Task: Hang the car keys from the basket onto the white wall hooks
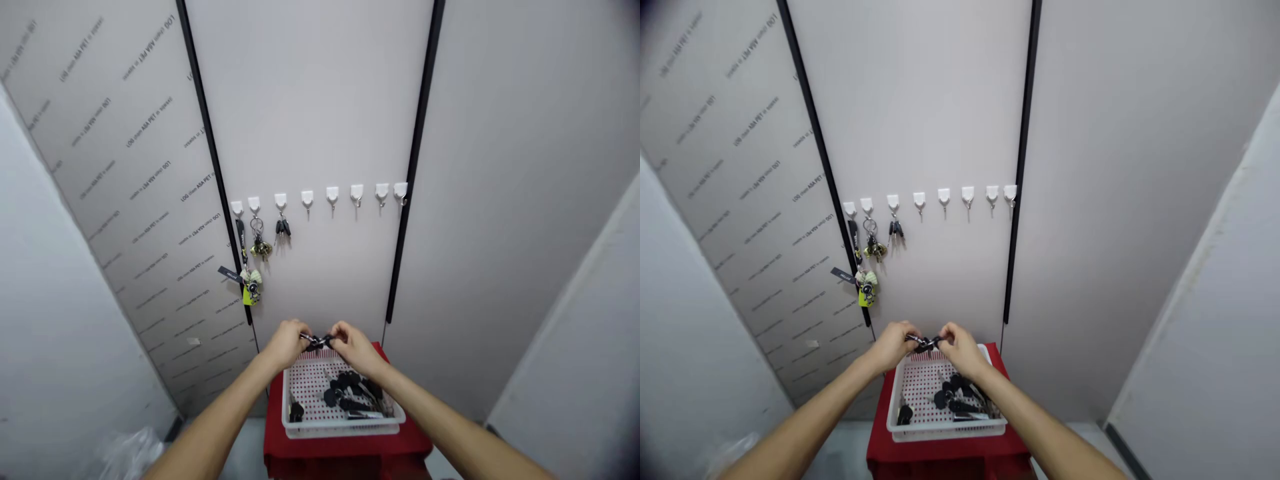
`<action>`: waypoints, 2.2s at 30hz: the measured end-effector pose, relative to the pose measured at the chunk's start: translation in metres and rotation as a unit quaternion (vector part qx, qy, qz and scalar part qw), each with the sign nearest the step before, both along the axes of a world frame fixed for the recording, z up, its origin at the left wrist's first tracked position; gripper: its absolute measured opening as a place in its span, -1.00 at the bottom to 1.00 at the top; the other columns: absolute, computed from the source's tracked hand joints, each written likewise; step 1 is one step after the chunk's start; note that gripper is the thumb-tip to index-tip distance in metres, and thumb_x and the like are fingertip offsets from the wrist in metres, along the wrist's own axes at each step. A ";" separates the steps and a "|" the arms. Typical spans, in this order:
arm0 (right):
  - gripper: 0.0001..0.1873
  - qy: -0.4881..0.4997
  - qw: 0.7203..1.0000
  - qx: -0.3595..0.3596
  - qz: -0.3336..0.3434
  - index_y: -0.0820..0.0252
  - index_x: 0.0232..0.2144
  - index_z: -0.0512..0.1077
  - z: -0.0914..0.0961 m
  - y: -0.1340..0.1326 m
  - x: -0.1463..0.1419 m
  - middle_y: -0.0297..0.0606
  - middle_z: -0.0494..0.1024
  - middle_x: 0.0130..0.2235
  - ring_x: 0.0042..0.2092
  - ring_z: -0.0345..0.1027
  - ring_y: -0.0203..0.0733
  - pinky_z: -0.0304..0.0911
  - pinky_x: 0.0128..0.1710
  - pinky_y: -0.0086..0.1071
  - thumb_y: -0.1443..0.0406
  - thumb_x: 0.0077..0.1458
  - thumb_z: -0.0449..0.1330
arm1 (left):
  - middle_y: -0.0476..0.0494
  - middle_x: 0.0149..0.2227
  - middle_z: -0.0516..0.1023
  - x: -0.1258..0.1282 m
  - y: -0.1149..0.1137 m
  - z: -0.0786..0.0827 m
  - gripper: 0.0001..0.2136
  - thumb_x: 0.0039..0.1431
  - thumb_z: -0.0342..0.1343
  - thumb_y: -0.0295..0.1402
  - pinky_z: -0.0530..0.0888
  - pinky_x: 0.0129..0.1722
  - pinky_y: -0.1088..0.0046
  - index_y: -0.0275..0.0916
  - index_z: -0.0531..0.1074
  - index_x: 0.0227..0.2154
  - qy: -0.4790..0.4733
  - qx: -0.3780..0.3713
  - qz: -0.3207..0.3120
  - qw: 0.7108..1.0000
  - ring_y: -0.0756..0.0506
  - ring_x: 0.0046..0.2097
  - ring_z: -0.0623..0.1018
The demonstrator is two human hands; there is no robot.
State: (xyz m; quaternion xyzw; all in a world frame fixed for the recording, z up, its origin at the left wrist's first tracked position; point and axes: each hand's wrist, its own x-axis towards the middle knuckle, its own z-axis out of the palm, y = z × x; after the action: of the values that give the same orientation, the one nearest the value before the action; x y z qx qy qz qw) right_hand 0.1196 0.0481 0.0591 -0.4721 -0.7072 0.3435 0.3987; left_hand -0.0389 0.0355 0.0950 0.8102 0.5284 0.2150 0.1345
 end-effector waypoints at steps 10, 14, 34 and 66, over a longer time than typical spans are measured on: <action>-0.77 0.101 0.989 0.026 0.107 0.29 -0.49 0.33 0.042 0.011 -0.019 -0.29 0.40 -0.48 -0.42 0.21 -0.32 0.11 -0.38 -0.43 0.24 -0.16 -0.02 | 0.00 -0.63 0.37 0.009 0.015 0.064 -0.85 -0.30 -0.04 -0.56 0.24 -0.55 0.58 -0.32 0.32 -0.55 -0.072 -0.040 -0.026 0.996 0.06 -0.56 0.32; -0.76 0.154 0.985 0.015 0.074 0.30 -0.54 0.34 0.062 0.017 -0.027 -0.31 0.39 -0.54 -0.51 0.18 -0.38 0.09 -0.47 -0.46 0.21 -0.21 0.01 | 0.11 -0.71 0.26 0.007 0.023 0.072 -0.87 -0.24 -0.03 -0.55 0.27 -0.59 0.60 -0.31 0.19 -0.53 -0.285 -0.107 0.007 0.953 0.10 -0.63 0.30; -0.85 0.287 0.955 0.063 -0.040 0.27 -0.72 0.20 0.180 0.080 -0.058 -0.48 0.16 -0.73 -0.68 -0.02 -0.50 -0.08 -0.68 -0.57 0.30 -0.25 0.02 | -0.17 -0.33 0.41 0.015 0.072 0.112 -0.76 -0.18 -0.03 -0.51 0.29 -0.27 0.50 -0.35 0.31 -0.34 -0.404 0.095 0.078 0.907 0.02 -0.30 0.38; -0.80 -0.187 0.976 -0.079 0.073 0.28 -0.50 0.39 -0.038 -0.001 0.023 -0.33 0.43 -0.53 -0.51 0.21 -0.38 0.09 -0.47 -0.52 0.39 -0.29 0.05 | -0.14 -0.32 0.40 0.017 -0.004 -0.074 -0.72 -0.18 -0.07 -0.51 0.27 -0.27 0.48 -0.32 0.28 -0.30 -0.124 -0.104 0.037 0.986 0.00 -0.30 0.36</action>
State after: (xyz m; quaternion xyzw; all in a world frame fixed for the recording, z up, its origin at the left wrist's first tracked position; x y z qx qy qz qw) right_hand 0.1426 0.0475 0.0215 -0.5048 -0.7728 0.3320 0.1942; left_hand -0.0218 0.0318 0.0209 0.7386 0.5571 0.2621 0.2747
